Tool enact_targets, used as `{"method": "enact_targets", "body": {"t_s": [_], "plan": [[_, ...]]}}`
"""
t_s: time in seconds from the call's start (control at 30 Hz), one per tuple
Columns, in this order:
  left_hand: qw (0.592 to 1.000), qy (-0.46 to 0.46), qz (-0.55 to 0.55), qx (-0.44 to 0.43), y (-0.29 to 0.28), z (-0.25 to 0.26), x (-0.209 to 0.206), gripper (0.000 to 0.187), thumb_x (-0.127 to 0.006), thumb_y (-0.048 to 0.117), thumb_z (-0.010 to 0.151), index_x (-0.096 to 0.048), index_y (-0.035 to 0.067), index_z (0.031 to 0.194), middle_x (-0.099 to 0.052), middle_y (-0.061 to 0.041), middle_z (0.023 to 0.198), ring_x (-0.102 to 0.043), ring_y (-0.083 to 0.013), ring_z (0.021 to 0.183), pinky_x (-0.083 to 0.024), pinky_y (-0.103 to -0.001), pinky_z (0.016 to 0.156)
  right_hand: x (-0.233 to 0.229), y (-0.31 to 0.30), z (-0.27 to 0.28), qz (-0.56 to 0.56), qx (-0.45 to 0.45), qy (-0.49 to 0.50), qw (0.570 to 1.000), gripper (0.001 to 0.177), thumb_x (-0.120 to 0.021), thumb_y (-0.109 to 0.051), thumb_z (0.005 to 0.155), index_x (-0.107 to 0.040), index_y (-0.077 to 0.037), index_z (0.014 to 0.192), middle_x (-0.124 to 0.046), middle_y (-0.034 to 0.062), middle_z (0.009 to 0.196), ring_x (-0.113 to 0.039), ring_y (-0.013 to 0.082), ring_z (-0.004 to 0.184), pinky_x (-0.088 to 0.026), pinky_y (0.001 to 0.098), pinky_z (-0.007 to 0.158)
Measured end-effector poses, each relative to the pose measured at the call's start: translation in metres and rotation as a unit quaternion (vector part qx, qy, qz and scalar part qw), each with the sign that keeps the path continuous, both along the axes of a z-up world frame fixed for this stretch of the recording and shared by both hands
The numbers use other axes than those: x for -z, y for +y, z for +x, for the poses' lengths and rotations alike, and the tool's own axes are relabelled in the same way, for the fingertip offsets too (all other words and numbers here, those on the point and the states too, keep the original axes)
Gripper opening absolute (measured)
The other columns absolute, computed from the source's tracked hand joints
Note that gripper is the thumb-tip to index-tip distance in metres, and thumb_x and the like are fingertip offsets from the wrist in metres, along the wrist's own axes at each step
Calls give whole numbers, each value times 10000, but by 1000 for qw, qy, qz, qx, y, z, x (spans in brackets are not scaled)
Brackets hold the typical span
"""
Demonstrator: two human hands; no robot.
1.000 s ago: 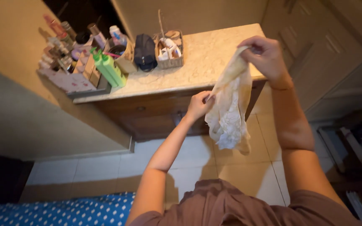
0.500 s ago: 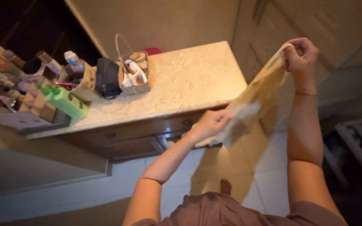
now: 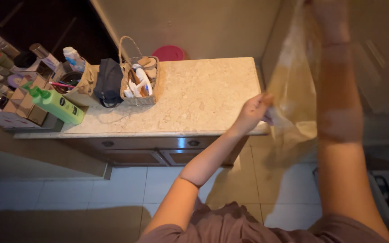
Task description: Folding various items of clothing on a counter and then placing them on a bed.
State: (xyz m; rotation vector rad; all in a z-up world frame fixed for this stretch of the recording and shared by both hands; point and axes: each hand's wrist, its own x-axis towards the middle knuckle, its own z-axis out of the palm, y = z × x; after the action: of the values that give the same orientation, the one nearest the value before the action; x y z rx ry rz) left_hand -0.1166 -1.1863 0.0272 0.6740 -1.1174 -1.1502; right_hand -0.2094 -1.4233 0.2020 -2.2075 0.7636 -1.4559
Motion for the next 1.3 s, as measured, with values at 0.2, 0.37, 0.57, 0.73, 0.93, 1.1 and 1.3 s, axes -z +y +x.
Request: {"method": "enact_targets", "body": {"t_s": [0.2, 0.37, 0.57, 0.73, 0.93, 1.1, 1.3], "plan": [[985, 33, 55, -162, 28, 131, 40, 343, -467, 327, 1116, -621, 27, 1179, -694, -61, 876, -701, -156, 692, -623, -329, 612, 36, -45, 224, 89, -279, -101, 951, 130, -635, -140, 1069, -696, -44, 1006, -689, -24, 902, -636, 75, 804, -553, 274, 718], [946, 82, 170, -264, 98, 246, 124, 338, -496, 343, 1067, -638, 52, 1160, -711, -45, 877, -704, -145, 671, -605, -309, 581, 190, -11, 408, 259, -359, -36, 896, 174, -660, -172, 1009, -726, -72, 1136, -728, -3, 971, -682, 100, 868, -598, 282, 787], [886, 142, 285, -338, 149, 315, 267, 369, -558, 348, 1063, -654, -6, 1097, -680, -78, 819, -654, -150, 625, -582, -308, 547, 323, 42, 388, 434, -432, 70, 787, 426, -654, -213, 969, -634, -69, 1369, -675, 27, 1072, -658, 134, 922, -572, 292, 785], [864, 166, 323, -350, 155, 329, 277, 371, -555, 351, 1040, -657, 0, 1105, -697, -99, 828, -661, -167, 624, -568, -304, 530, 300, 51, 266, 378, -342, 123, 852, 348, -634, -232, 998, -666, -22, 1274, -726, 53, 1075, -712, 131, 914, -579, 278, 793], [841, 232, 361, -329, 146, 334, 283, 383, -525, 360, 1030, -649, 15, 1140, -732, -128, 878, -693, -198, 648, -558, -294, 524, 287, 96, 114, 274, -155, 161, 935, 238, -686, -172, 969, -735, -29, 1153, -740, 53, 856, -676, 108, 777, -537, 265, 689], [798, 464, 301, -239, 138, 334, 308, 302, -578, 307, 1058, -656, 42, 1179, -732, -92, 945, -719, -193, 807, -609, -244, 622, 300, 173, 72, 186, -129, 198, 954, 176, -763, -201, 872, -753, -58, 975, -753, 80, 847, -695, 143, 701, -566, 274, 647], [758, 569, 249, -197, 109, 306, 260, 264, -551, 222, 1057, -635, -3, 1167, -742, -142, 1005, -732, -217, 882, -643, -269, 751, 278, 222, 140, -5, -191, 227, 955, 448, -845, -365, 749, -641, -66, 1015, -653, 112, 924, -644, 324, 820, -517, 417, 700]]}}
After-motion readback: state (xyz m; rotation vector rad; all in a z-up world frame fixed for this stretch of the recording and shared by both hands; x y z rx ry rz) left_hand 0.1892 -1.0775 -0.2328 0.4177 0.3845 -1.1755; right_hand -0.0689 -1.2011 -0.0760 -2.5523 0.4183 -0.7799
